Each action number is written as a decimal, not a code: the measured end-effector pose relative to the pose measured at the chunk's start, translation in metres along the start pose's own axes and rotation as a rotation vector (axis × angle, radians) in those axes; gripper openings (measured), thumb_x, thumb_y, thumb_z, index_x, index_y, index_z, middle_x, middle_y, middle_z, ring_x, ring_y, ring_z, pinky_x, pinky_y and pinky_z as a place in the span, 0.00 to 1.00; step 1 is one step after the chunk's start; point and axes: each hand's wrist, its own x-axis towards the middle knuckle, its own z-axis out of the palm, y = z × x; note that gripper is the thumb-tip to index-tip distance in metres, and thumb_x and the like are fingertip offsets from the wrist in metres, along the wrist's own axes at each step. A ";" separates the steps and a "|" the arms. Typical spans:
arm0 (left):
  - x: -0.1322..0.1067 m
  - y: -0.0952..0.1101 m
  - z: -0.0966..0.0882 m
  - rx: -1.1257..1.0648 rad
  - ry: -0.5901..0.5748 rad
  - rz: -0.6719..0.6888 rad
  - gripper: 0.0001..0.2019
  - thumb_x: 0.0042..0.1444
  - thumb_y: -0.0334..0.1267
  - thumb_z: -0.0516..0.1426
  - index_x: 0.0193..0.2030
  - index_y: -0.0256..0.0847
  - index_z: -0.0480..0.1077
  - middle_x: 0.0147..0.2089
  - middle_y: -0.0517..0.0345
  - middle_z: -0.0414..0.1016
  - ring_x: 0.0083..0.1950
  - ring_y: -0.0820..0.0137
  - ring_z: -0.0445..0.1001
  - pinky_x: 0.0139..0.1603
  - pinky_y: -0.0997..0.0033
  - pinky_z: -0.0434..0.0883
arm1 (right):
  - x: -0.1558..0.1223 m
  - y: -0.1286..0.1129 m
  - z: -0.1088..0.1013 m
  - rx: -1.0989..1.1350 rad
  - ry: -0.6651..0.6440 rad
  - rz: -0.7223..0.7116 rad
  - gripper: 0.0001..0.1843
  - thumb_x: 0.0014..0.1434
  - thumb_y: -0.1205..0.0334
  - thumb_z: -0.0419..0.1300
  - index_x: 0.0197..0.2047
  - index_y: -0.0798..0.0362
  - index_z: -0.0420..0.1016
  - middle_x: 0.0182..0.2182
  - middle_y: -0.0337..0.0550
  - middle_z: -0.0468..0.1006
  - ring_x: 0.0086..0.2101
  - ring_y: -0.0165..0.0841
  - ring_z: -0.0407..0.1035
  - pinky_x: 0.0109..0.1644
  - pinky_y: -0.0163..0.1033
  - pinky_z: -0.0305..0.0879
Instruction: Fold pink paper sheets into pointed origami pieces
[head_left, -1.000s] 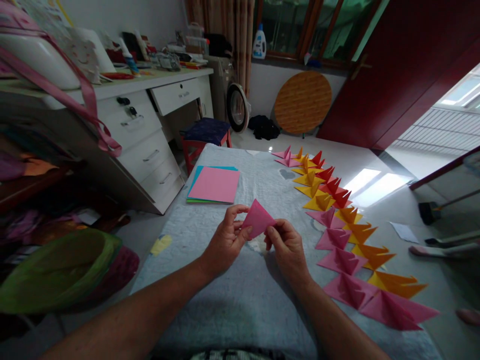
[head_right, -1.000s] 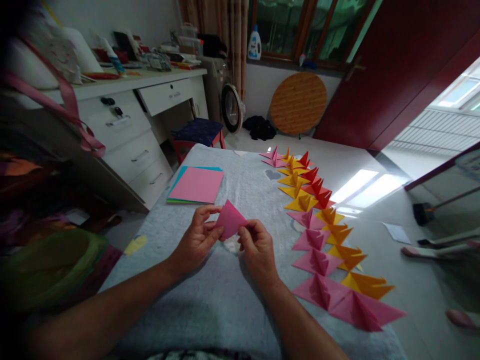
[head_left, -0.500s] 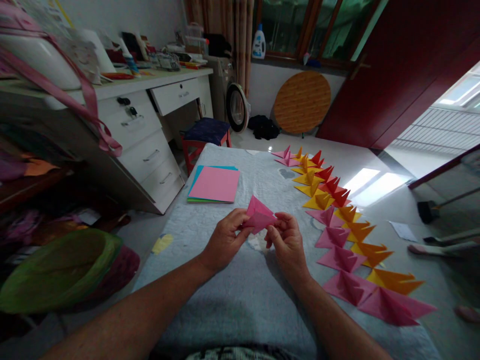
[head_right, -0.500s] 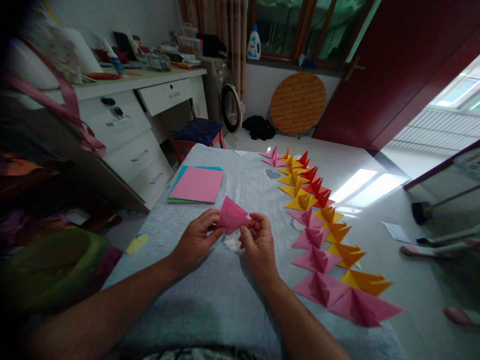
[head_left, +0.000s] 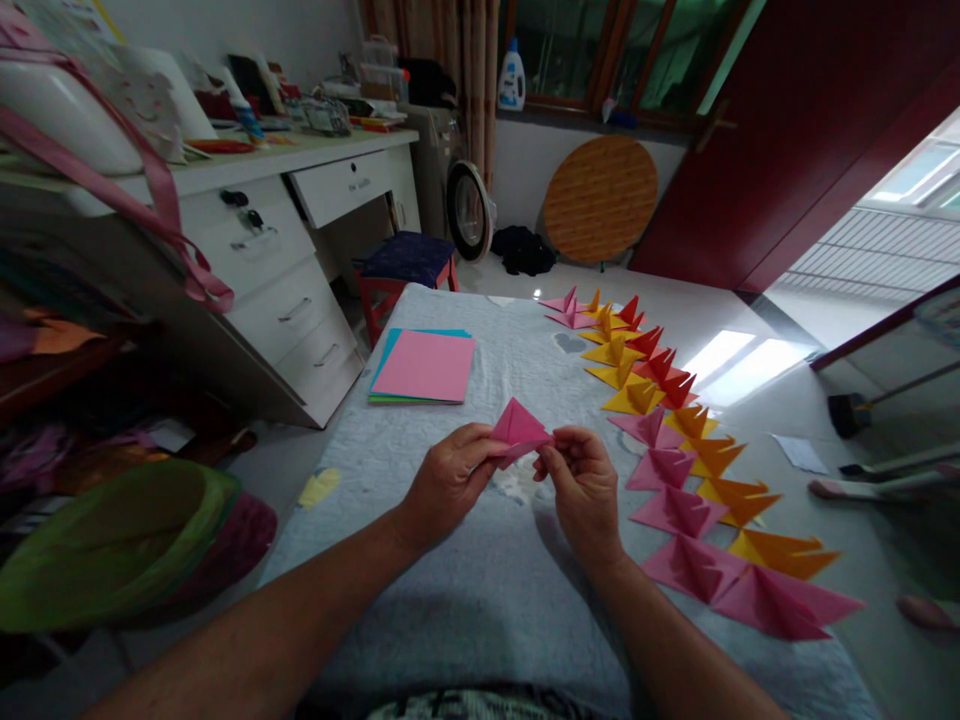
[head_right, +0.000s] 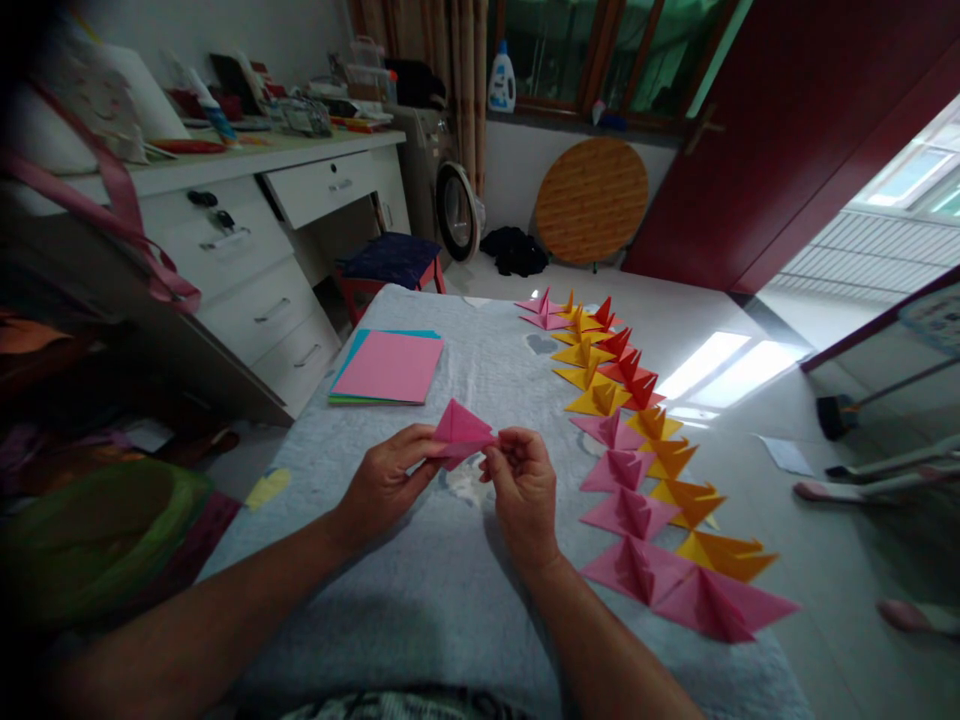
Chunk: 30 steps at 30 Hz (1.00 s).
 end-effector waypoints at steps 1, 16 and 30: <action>0.000 0.000 0.000 0.000 0.000 0.005 0.09 0.63 0.31 0.56 0.44 0.42 0.78 0.44 0.52 0.77 0.46 0.67 0.77 0.48 0.69 0.74 | 0.000 -0.001 0.000 -0.004 0.002 0.000 0.10 0.56 0.57 0.67 0.37 0.49 0.71 0.24 0.34 0.75 0.24 0.29 0.70 0.28 0.35 0.68; 0.001 -0.003 -0.001 -0.065 -0.039 -0.043 0.11 0.61 0.31 0.56 0.42 0.45 0.80 0.41 0.53 0.80 0.45 0.65 0.77 0.49 0.65 0.73 | -0.003 -0.002 -0.005 -0.113 -0.145 -0.188 0.03 0.62 0.63 0.62 0.36 0.48 0.77 0.32 0.38 0.73 0.30 0.30 0.67 0.31 0.35 0.67; 0.004 0.001 -0.003 -0.196 -0.044 -0.145 0.07 0.59 0.31 0.58 0.38 0.43 0.79 0.37 0.56 0.79 0.40 0.67 0.76 0.45 0.68 0.70 | -0.008 -0.007 -0.005 -0.370 -0.292 -0.456 0.19 0.56 0.74 0.58 0.47 0.46 0.78 0.40 0.43 0.72 0.35 0.33 0.69 0.34 0.37 0.69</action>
